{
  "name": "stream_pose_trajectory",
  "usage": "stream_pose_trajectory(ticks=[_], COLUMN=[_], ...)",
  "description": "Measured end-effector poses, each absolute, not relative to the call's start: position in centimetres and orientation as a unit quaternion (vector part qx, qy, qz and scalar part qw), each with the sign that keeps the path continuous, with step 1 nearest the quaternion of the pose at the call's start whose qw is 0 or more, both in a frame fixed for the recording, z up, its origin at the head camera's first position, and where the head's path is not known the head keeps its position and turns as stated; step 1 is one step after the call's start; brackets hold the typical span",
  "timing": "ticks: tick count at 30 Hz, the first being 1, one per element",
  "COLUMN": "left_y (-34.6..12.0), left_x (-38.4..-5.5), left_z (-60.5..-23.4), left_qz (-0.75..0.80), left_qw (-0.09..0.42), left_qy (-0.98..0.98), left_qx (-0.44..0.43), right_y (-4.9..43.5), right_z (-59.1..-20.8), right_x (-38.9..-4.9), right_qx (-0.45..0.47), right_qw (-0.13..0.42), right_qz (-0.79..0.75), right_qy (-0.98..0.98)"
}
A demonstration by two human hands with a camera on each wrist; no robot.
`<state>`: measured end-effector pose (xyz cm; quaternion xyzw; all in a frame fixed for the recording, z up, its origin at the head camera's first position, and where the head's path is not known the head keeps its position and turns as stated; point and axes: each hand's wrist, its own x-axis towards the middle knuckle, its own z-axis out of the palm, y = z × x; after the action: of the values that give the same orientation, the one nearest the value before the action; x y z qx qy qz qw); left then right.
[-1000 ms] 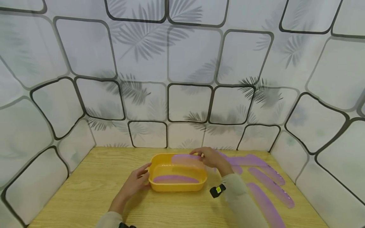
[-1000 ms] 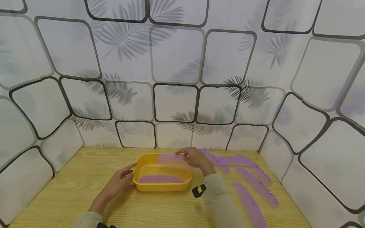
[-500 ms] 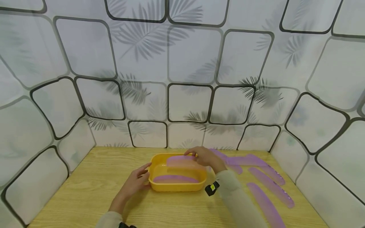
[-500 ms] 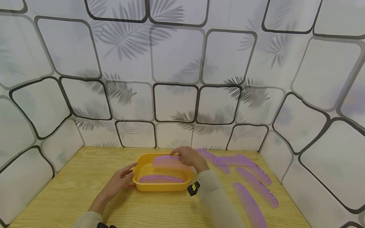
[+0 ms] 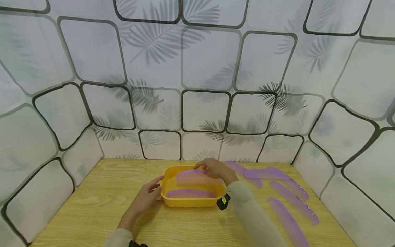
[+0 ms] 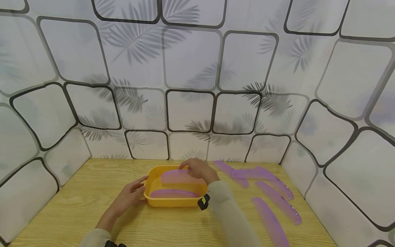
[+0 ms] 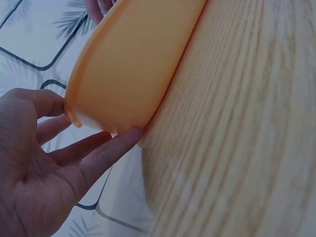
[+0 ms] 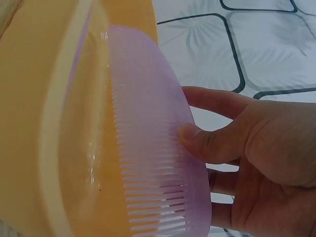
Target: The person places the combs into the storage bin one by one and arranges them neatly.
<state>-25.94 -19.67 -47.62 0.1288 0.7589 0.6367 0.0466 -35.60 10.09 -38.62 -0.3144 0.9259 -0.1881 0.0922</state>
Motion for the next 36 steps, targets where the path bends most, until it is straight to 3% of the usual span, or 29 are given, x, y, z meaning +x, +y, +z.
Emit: stream_pose_trajectory(ticks=[36], left_y=[-19.7], left_x=[-25.8], left_z=[-47.4], left_qz=[0.639], left_qw=[0.048], left_qy=[0.759], left_qx=[0.118], right_y=[7.0], right_z=[-39.2], right_x=[-37.2], right_qx=[-0.285], right_qw=[0.148], right_qz=[-0.197], right_qy=[0.926])
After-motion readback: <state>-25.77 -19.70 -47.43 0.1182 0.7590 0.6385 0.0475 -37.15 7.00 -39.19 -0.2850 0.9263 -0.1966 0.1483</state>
